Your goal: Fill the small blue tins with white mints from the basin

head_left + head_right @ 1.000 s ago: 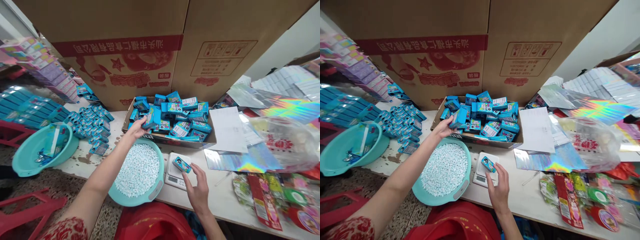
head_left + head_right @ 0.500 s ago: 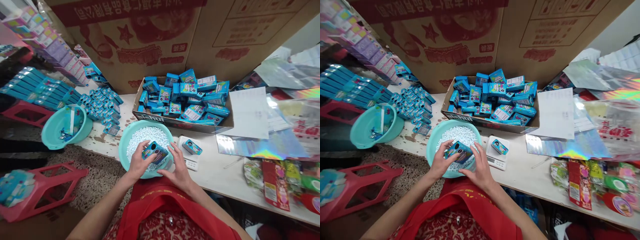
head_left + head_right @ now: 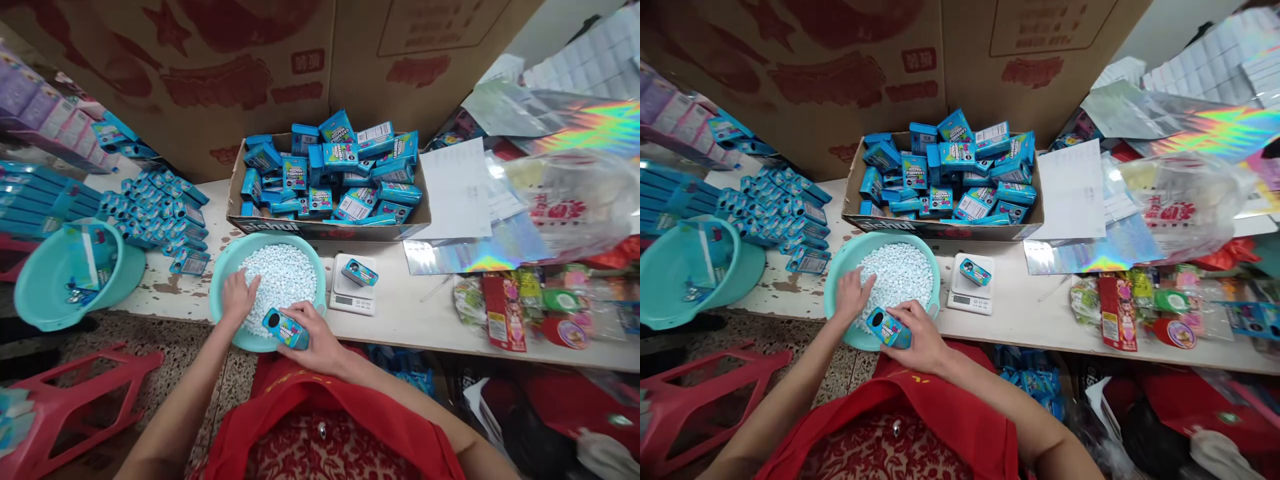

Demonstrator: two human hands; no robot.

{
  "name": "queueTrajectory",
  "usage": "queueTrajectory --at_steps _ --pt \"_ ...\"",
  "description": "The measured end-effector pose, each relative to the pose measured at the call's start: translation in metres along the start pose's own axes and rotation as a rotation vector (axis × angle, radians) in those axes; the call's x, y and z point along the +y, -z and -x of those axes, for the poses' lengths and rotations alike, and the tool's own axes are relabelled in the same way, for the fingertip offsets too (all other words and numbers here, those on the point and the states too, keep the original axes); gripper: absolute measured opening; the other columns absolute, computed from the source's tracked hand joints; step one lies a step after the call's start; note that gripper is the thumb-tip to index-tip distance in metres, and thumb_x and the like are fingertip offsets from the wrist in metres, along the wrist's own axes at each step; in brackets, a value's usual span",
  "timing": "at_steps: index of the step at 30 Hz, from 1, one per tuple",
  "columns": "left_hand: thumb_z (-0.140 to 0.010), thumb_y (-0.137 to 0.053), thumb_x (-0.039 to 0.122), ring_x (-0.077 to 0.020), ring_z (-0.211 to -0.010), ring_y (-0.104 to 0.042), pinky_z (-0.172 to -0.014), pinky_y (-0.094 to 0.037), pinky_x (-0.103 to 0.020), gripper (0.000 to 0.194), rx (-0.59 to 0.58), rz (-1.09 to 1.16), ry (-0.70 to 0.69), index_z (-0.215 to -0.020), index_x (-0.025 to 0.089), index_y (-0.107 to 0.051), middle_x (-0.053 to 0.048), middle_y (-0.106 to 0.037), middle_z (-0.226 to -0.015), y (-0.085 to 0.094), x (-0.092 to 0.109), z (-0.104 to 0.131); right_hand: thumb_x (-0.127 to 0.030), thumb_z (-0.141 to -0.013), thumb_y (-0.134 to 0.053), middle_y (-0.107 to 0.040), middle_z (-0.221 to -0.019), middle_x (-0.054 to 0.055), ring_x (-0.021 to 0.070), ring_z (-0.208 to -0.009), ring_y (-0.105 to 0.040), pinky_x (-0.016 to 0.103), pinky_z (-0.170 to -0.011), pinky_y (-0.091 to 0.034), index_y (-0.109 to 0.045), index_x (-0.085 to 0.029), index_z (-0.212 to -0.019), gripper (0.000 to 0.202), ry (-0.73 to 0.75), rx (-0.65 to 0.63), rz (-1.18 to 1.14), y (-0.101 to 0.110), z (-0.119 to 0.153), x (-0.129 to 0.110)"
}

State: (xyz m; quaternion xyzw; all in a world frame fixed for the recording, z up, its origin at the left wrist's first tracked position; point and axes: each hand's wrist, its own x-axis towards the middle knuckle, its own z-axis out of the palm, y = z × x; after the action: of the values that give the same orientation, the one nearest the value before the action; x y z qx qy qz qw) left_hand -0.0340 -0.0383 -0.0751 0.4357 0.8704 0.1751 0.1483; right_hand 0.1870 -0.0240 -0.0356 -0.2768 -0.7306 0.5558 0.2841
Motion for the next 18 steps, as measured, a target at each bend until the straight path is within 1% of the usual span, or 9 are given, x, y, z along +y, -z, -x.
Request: queueTrajectory --at_steps 2,4,7,9,11,13,14,16,18 --pt "-0.085 -0.048 0.048 -0.0389 -0.118 -0.043 -0.096 -0.035 -0.053 0.05 -0.078 -0.221 0.024 -0.119 0.011 -0.054 -0.021 -0.052 -0.123 -0.022 -0.008 -0.005 -0.025 -0.073 -0.069 -0.059 -0.108 0.007 0.0211 -0.101 -0.056 0.036 -0.091 -0.046 -0.053 -0.021 -0.122 0.052 -0.05 -0.019 -0.02 0.0 0.002 0.0" --pt "-0.086 -0.046 0.05 -0.0374 -0.114 -0.047 -0.093 -0.037 -0.048 0.052 -0.106 -0.276 0.06 -0.119 0.011 -0.055 -0.021 -0.053 -0.118 -0.041 -0.004 -0.003 -0.023 -0.073 -0.067 -0.061 -0.102 0.005 0.0203 -0.094 -0.057 0.035 -0.087 -0.046 -0.056 -0.021 -0.116 0.044 -0.135 0.014 -0.044 0.001 0.002 0.0" --pt "-0.086 -0.045 0.05 -0.0333 -0.106 -0.053 -0.087 -0.041 -0.041 0.049 -0.13 -0.197 0.1 -0.116 0.012 -0.056 -0.019 -0.057 -0.109 -0.056 0.015 0.006 -0.031 -0.073 -0.069 -0.061 -0.092 0.003 0.0195 -0.085 -0.058 0.033 -0.079 -0.047 -0.058 -0.02 -0.1 0.031 -0.235 0.094 -0.102 0.005 -0.001 0.001" --pt "-0.084 -0.05 0.047 -0.0314 -0.1 -0.056 -0.083 -0.041 -0.039 0.041 -0.128 -0.082 0.12 -0.108 0.015 -0.06 -0.016 -0.06 -0.103 -0.061 0.026 0.01 -0.04 -0.072 -0.07 -0.06 -0.086 0.002 0.0191 -0.08 -0.057 0.031 -0.075 -0.047 -0.058 -0.02 -0.091 0.03 -0.263 0.15 -0.117 0.009 -0.003 0.001" --pt "-0.078 -0.058 0.044 -0.0277 -0.091 -0.057 -0.079 -0.041 -0.035 0.028 -0.12 0.14 0.159 -0.091 0.019 -0.063 -0.009 -0.062 -0.09 -0.062 0.033 0.013 -0.044 -0.071 -0.071 -0.06 -0.084 0.001 0.0187 -0.078 -0.057 0.031 -0.073 -0.047 -0.057 -0.02 -0.091 0.035 -0.295 0.213 -0.121 0.014 -0.006 0.002" --pt "-0.068 -0.067 0.039 -0.0219 -0.08 -0.056 -0.073 -0.041 -0.03 0.021 -0.129 0.536 0.274 -0.072 0.02 -0.061 -0.003 -0.059 -0.074 -0.061 0.035 0.013 -0.045 -0.072 -0.07 -0.061 -0.085 0.001 0.0185 -0.076 -0.057 0.031 -0.071 -0.047 -0.056 -0.02 -0.097 0.038 -0.338 0.269 -0.128 0.021 -0.01 0.003" --pt "-0.064 -0.069 0.038 -0.0188 -0.073 -0.055 -0.068 -0.041 -0.027 0.022 -0.142 0.751 0.345 -0.066 0.019 -0.057 0.0 -0.056 -0.067 -0.06 0.034 0.013 -0.045 -0.072 -0.07 -0.062 -0.086 0.001 0.0186 -0.076 -0.058 0.031 -0.07 -0.047 -0.055 -0.02 -0.099 0.039 -0.35 0.286 -0.122 0.024 -0.012 0.004" --pt "-0.059 -0.07 0.039 -0.0136 -0.061 -0.051 -0.059 -0.04 -0.024 0.028 -0.163 1.079 0.476 -0.061 0.018 -0.052 0.003 -0.05 -0.059 -0.051 0.034 0.012 -0.044 -0.072 -0.07 -0.062 -0.087 0.002 0.0194 -0.078 -0.059 0.031 -0.072 -0.047 -0.056 -0.021 -0.098 0.037 -0.312 0.306 -0.06 0.029 -0.018 0.005" --pt "-0.059 -0.068 0.042 -0.0104 -0.05 -0.046 -0.049 -0.037 -0.023 0.03 -0.175 1.207 0.543 -0.064 0.018 -0.049 0.004 -0.047 -0.056 -0.036 0.034 0.012 -0.041 -0.073 -0.07 -0.061 -0.089 0.003 0.0205 -0.082 -0.059 0.033 -0.076 -0.047 -0.058 -0.021 -0.094 0.032 -0.21 0.319 0.063 0.031 -0.024 0.006"
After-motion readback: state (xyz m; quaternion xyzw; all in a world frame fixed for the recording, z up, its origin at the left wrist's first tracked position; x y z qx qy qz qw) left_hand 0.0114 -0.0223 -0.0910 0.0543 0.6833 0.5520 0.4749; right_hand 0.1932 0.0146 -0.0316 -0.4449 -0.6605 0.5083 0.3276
